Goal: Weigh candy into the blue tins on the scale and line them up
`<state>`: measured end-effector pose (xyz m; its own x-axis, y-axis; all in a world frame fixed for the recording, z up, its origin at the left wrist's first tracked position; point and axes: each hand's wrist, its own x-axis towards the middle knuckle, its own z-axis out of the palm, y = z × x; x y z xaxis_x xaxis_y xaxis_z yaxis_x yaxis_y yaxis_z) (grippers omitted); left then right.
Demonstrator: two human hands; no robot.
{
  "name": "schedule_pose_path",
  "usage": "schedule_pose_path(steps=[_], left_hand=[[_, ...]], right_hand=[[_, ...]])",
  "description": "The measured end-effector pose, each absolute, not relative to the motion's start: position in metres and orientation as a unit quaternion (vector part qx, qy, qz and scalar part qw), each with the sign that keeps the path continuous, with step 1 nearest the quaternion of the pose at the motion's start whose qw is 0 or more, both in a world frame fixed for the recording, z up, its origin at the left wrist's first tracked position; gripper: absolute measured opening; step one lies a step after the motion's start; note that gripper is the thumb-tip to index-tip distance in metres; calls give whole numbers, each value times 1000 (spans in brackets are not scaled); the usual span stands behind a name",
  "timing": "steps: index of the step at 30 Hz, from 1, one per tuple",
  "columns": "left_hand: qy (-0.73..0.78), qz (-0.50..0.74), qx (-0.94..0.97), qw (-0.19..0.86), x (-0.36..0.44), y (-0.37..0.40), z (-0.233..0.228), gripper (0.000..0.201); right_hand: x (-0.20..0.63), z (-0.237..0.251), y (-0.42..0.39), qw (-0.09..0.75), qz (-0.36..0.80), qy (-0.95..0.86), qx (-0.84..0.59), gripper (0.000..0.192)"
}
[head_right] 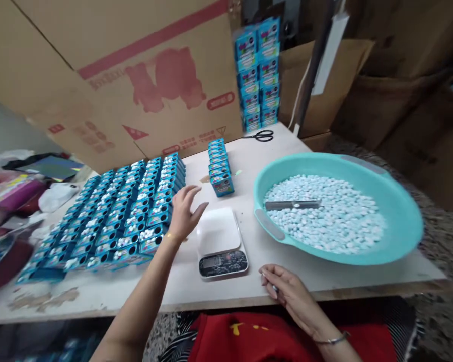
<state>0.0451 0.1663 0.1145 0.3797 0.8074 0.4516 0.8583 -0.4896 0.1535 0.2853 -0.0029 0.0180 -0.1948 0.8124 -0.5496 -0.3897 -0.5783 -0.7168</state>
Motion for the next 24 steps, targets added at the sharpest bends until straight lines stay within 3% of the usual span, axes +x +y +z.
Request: schedule_pose_path(steps=[5,10,13,20,24], left_hand=[[-598,-198,-764,143,-45,72,119,31],[-578,-95,-793,167,-78,54,95,13],[-565,-103,-804,155,-69,57,102,7],[-470,-105,-874,71,1,89,161,20],[-409,-69,-909,34,53,121,157,14]], right_hand=[[288,18,-5,383,746,-222,-497,32],[287,18,-7,384,734,-225,-513,31],[286,20,-7,393,726,-229,-516,33],[282,30,-2,413,715,-250,-506,40],[283,29,-1,422,715,-251,-498,40]])
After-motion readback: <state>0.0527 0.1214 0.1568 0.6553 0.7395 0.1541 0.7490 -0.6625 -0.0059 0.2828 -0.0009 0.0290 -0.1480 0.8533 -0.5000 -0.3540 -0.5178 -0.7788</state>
